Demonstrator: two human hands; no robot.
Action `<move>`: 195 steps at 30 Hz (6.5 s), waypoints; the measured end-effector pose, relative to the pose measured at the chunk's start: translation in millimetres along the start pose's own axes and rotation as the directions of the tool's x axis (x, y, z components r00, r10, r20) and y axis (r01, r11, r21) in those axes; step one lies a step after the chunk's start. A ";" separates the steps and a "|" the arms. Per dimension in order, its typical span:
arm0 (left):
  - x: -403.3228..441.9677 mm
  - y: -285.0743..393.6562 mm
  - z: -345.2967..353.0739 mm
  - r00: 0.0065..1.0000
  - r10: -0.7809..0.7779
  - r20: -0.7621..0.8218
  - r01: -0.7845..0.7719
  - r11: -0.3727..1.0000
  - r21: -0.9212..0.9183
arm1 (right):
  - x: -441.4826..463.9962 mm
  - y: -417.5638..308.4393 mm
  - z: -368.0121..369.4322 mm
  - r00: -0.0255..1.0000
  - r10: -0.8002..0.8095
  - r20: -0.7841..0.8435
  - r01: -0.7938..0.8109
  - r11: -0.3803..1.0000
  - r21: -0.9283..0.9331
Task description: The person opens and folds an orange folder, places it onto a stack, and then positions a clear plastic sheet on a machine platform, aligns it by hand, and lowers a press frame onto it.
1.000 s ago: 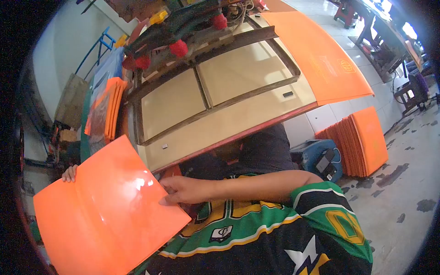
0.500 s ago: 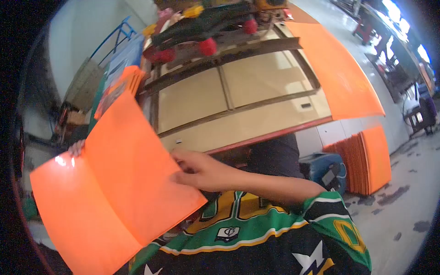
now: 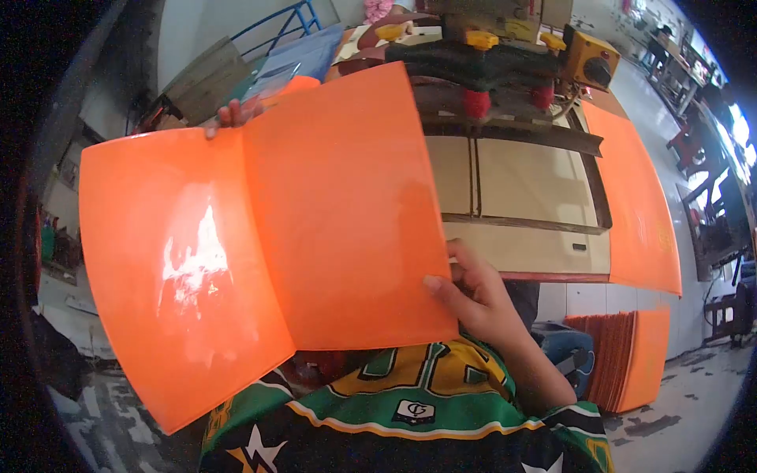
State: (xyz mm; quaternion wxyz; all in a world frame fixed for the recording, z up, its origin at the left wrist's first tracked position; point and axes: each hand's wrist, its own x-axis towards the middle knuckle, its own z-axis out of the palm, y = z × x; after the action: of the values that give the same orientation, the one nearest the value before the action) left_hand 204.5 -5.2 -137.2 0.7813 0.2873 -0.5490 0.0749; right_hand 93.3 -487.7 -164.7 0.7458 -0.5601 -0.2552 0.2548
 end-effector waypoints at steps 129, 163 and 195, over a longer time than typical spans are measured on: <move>-20.3 -53.2 305.8 0.968 -0.098 -0.232 0.219 -0.128 0.967 | 50.3 -7.4 22.3 0.867 -0.441 -0.231 0.375 0.884 -0.281; -135.4 -152.3 258.2 0.611 0.073 -0.788 0.677 0.466 0.569 | -15.5 70.3 -69.8 0.979 -0.172 -0.105 0.139 0.954 -0.267; -161.0 -228.6 280.8 0.467 0.037 -0.884 0.790 0.431 0.435 | -39.3 42.2 -80.2 0.782 -0.377 -0.496 0.180 0.899 -0.400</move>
State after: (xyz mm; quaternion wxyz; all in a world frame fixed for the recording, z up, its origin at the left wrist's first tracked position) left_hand 12.4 -310.8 -300.9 0.6925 0.6801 0.0630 0.2322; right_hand 113.6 -560.2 -228.6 0.7119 -0.6823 -0.1447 -0.0825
